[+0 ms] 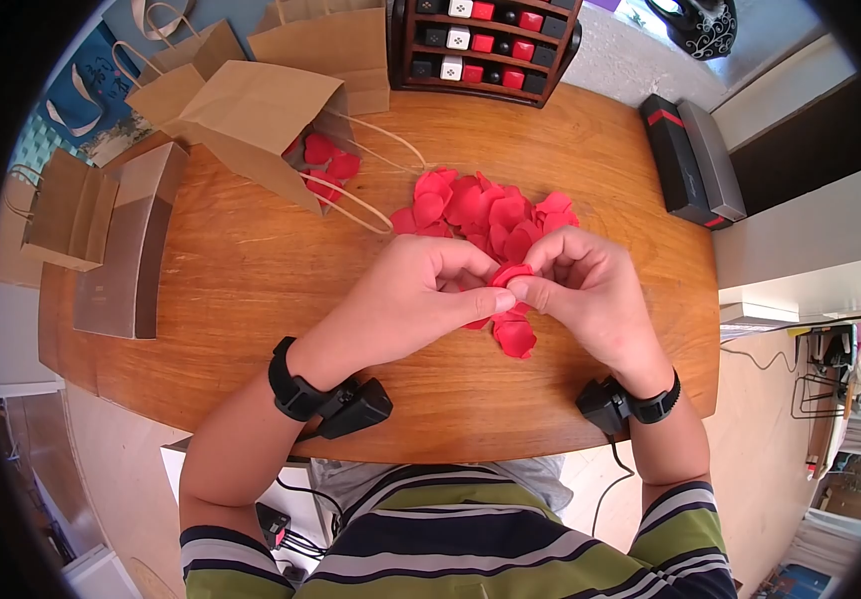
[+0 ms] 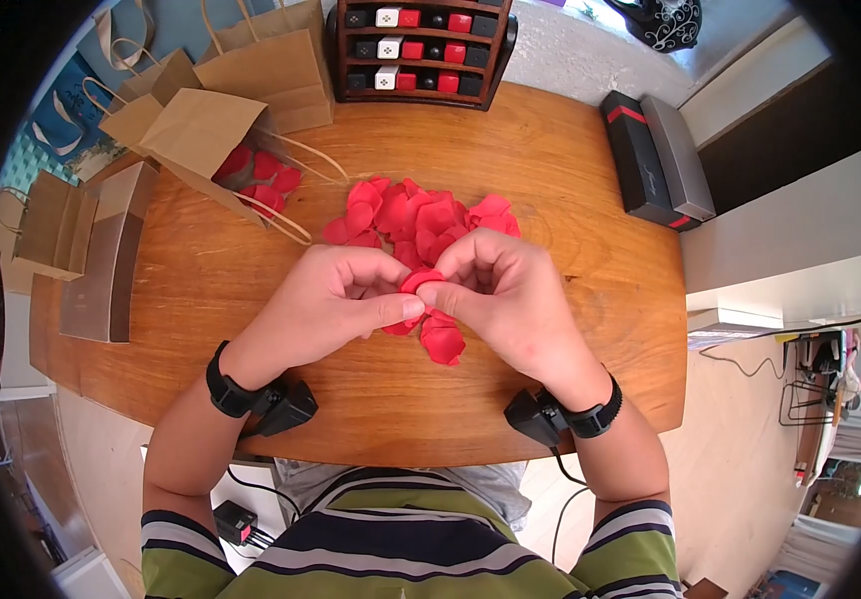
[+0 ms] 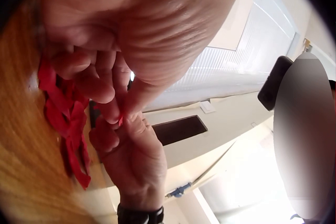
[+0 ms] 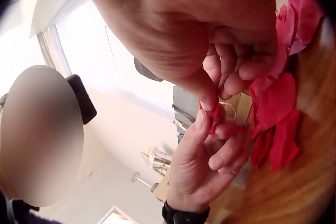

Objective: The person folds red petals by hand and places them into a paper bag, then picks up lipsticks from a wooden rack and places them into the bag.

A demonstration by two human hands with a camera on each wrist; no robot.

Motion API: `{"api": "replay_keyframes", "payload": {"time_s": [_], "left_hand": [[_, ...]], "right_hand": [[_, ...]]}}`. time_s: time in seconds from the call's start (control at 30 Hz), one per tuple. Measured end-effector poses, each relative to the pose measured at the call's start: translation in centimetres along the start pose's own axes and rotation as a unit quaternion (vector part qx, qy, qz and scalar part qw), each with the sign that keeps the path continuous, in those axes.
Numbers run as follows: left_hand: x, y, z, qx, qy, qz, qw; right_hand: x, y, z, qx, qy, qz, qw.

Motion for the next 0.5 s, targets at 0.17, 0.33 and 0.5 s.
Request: {"api": "replay_keyframes", "payload": {"time_s": [0.17,0.33,0.5], "left_hand": [[0.3,-0.1,-0.2,0.01,0.013,0.015,1.0],[0.4,-0.2,-0.2,0.012,0.015,0.012,1.0],[0.4,-0.5,-0.1,0.014,0.012,0.0,1.0]], "right_hand": [[0.7,-0.9,-0.4,-0.025,0.022,-0.028,0.999],[0.7,-1.1,-0.4,-0.014,0.021,-0.024,0.999],[0.4,-1.2,-0.4,0.01,0.027,-0.038,0.999]]}}
Point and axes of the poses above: each hand's wrist, its own z-axis towards the middle knuckle, its own x-axis out of the back of the hand, y = z × x, the point moved 10 cm from there along z, towards the middle knuckle, and after that the axes turned 14 degrees about -y, right-handed, at the moved point
